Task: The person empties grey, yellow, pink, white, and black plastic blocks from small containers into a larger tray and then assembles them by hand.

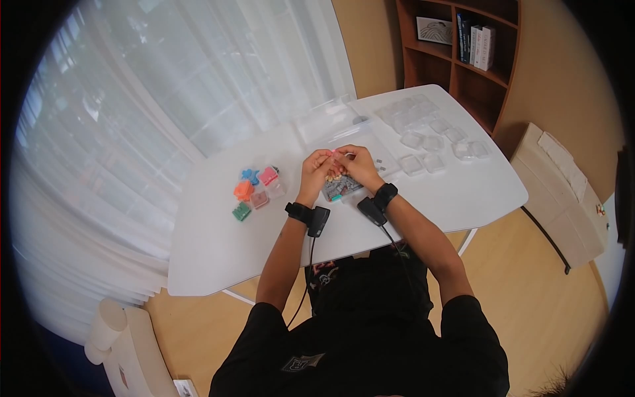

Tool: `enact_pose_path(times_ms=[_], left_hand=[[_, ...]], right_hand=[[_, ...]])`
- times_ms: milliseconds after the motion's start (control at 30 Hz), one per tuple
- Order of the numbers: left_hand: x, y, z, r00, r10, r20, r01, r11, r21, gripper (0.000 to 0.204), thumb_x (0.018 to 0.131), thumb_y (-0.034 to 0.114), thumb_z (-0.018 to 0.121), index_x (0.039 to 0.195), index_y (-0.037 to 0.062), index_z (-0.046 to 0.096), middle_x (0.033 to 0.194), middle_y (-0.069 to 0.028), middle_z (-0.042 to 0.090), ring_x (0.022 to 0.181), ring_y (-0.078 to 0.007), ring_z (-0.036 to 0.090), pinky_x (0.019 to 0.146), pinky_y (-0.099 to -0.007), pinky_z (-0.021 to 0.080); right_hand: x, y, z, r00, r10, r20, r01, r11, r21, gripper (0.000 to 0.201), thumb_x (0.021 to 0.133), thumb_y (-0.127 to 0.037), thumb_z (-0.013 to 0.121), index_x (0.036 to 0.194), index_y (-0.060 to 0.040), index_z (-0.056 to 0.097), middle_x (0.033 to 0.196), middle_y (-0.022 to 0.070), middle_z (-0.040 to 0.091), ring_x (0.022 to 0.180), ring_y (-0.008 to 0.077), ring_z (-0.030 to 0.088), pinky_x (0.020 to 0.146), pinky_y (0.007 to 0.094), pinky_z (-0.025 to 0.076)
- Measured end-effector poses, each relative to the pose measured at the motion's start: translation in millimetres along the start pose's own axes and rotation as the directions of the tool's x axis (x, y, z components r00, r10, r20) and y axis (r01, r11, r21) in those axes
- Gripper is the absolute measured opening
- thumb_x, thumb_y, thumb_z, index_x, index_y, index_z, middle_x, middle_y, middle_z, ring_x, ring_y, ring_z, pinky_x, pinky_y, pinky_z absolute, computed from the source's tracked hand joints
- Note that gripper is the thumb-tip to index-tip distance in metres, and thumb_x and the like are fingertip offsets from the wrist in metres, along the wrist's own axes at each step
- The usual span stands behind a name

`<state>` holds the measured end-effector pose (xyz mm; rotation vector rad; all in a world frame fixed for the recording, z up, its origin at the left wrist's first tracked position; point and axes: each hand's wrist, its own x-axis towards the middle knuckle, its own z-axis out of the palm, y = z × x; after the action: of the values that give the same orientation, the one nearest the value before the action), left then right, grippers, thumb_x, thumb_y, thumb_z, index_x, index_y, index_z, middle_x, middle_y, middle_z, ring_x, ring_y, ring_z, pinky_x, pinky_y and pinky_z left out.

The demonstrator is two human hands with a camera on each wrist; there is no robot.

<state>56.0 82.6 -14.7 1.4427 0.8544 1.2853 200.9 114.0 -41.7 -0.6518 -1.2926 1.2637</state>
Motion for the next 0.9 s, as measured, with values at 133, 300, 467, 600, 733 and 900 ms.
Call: enact_pose_path(times_ms=[133, 300, 467, 600, 733, 900], left_hand=[[-0.8, -4.7, 1.4, 1.000, 0.007, -0.024, -0.007, 1.000, -0.020, 0.012, 0.095, 0.010, 0.049, 0.101, 0.0000, 0.052, 0.077, -0.0088, 0.062, 0.064, -0.0123, 0.059, 0.057, -0.0221, 0.047], [-1.1, 0.2, 2.7, 0.998, -0.054, -0.010, 0.050, 0.970, -0.238, 0.016, 0.097, 0.017, 0.047, 0.100, 0.0023, 0.052, 0.078, -0.0082, 0.060, 0.065, -0.0139, 0.058, 0.060, -0.0247, 0.047], [-1.2, 1.5, 3.2, 0.998, -0.056, 0.016, 0.059, 0.962, -0.267, 0.015, 0.096, 0.016, 0.050, 0.100, 0.0027, 0.052, 0.080, -0.0077, 0.060, 0.067, -0.0143, 0.058, 0.063, -0.0252, 0.047], [-1.6, 0.0, 3.5, 1.000, -0.008, -0.013, 0.005, 0.974, -0.224, 0.012, 0.095, 0.014, 0.053, 0.099, 0.0026, 0.054, 0.080, -0.0067, 0.060, 0.067, -0.0130, 0.057, 0.064, -0.0243, 0.047], [-1.4, 0.4, 2.8, 0.999, -0.035, -0.033, 0.025, 0.968, -0.250, 0.010, 0.095, 0.012, 0.053, 0.098, 0.0027, 0.054, 0.079, -0.0063, 0.060, 0.067, -0.0122, 0.056, 0.064, -0.0241, 0.047], [-0.1, -2.5, 0.1, 0.999, -0.046, -0.012, 0.041, 0.966, -0.255, 0.008, 0.093, 0.009, 0.056, 0.097, 0.0029, 0.055, 0.077, -0.0059, 0.060, 0.065, -0.0121, 0.057, 0.062, -0.0231, 0.047]], right_hand=[[-1.4, -1.3, 0.9, 0.999, -0.030, 0.030, 0.033, 0.994, -0.102, 0.017, 0.090, -0.013, 0.062, 0.095, 0.0027, 0.064, 0.066, 0.0024, 0.060, 0.055, 0.0055, 0.052, 0.048, 0.0186, 0.041], [-4.7, -12.7, 3.1, 0.998, -0.055, 0.018, 0.057, 0.989, -0.138, 0.018, 0.089, -0.015, 0.064, 0.096, 0.0020, 0.064, 0.066, 0.0019, 0.059, 0.055, 0.0052, 0.052, 0.048, 0.0187, 0.041], [-9.3, -20.4, 10.8, 0.973, -0.186, -0.133, 0.161, 0.970, -0.181, 0.017, 0.080, -0.013, 0.070, 0.090, 0.0011, 0.068, 0.068, 0.0053, 0.062, 0.055, 0.0082, 0.055, 0.051, 0.0222, 0.044], [-11.2, -24.3, 10.7, 0.963, -0.222, -0.154, 0.186, 0.958, -0.219, 0.020, 0.080, -0.011, 0.069, 0.096, 0.0008, 0.066, 0.070, 0.0059, 0.063, 0.056, 0.0080, 0.055, 0.052, 0.0227, 0.044], [-5.2, -10.1, 3.6, 0.984, -0.176, -0.005, 0.167, 0.946, -0.278, 0.024, 0.083, -0.010, 0.066, 0.103, 0.0018, 0.061, 0.072, 0.0046, 0.062, 0.057, 0.0069, 0.055, 0.052, 0.0219, 0.044], [-4.8, -8.8, 5.7, 0.990, -0.104, 0.092, 0.106, 0.994, -0.012, 0.012, 0.090, -0.009, 0.059, 0.093, 0.0027, 0.059, 0.068, 0.0025, 0.058, 0.057, 0.0062, 0.053, 0.052, 0.0214, 0.043]])
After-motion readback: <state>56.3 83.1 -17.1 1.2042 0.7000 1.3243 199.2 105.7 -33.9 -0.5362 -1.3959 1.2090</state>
